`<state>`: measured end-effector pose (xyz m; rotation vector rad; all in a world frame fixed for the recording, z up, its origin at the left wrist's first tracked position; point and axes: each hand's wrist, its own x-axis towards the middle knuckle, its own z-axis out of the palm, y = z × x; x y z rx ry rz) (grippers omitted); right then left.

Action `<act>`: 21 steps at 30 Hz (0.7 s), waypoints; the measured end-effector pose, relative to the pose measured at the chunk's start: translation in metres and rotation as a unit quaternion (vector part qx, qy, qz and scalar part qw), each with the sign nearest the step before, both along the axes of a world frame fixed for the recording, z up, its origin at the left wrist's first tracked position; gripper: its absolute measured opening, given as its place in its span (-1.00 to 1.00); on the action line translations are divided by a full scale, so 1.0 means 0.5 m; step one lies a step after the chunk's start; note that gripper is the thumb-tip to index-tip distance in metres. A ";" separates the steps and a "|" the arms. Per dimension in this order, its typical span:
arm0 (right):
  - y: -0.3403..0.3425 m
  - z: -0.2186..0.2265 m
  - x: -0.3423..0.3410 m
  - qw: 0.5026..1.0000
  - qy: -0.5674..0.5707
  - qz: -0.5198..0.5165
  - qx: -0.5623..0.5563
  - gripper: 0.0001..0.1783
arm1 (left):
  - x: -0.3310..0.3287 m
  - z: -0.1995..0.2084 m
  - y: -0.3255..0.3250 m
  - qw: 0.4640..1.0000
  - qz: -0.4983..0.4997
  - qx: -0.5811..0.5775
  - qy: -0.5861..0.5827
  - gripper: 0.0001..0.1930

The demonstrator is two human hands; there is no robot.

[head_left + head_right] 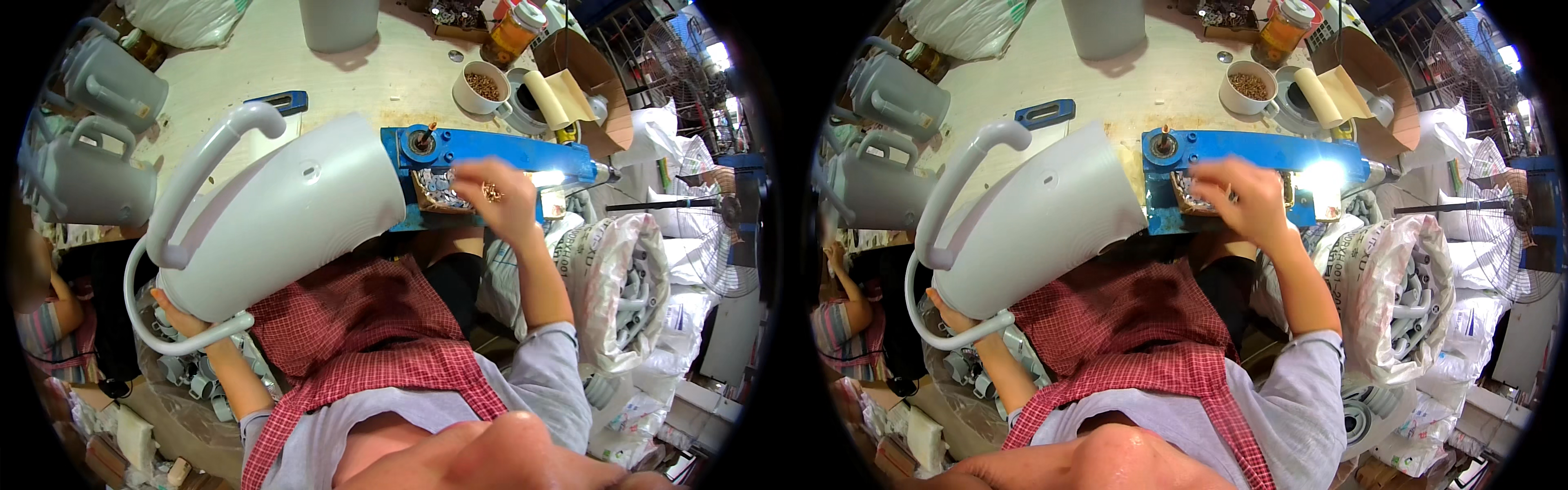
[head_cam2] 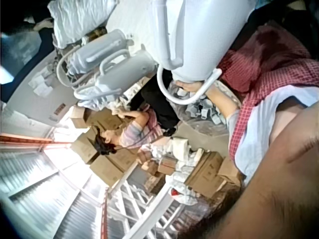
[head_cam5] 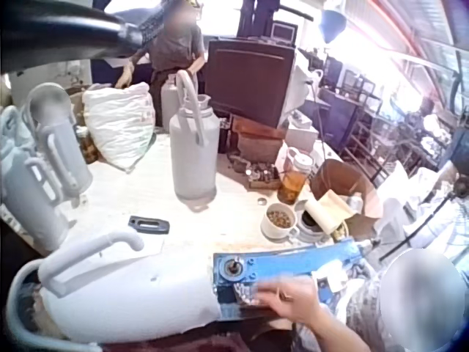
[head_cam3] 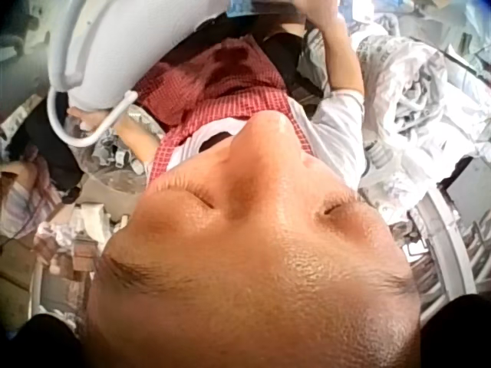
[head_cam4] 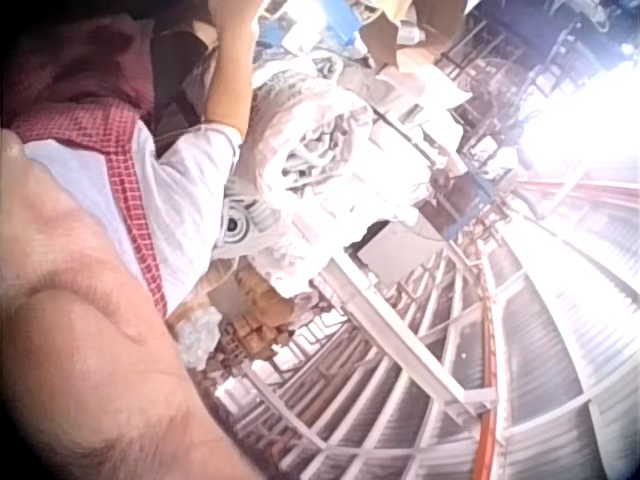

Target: The person assembles grey plastic kettles by hand, inserting small metal components into the base of each unit. They retrieve parts from a nearby bag and place the finished kettles on a table.

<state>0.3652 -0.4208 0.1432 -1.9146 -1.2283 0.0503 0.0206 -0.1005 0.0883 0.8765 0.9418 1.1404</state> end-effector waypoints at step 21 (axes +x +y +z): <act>-0.055 -0.113 0.032 0.969 -0.218 -0.083 -0.083 -0.83 | -0.002 -0.029 0.005 0.999 -0.013 -0.012 0.050 -0.36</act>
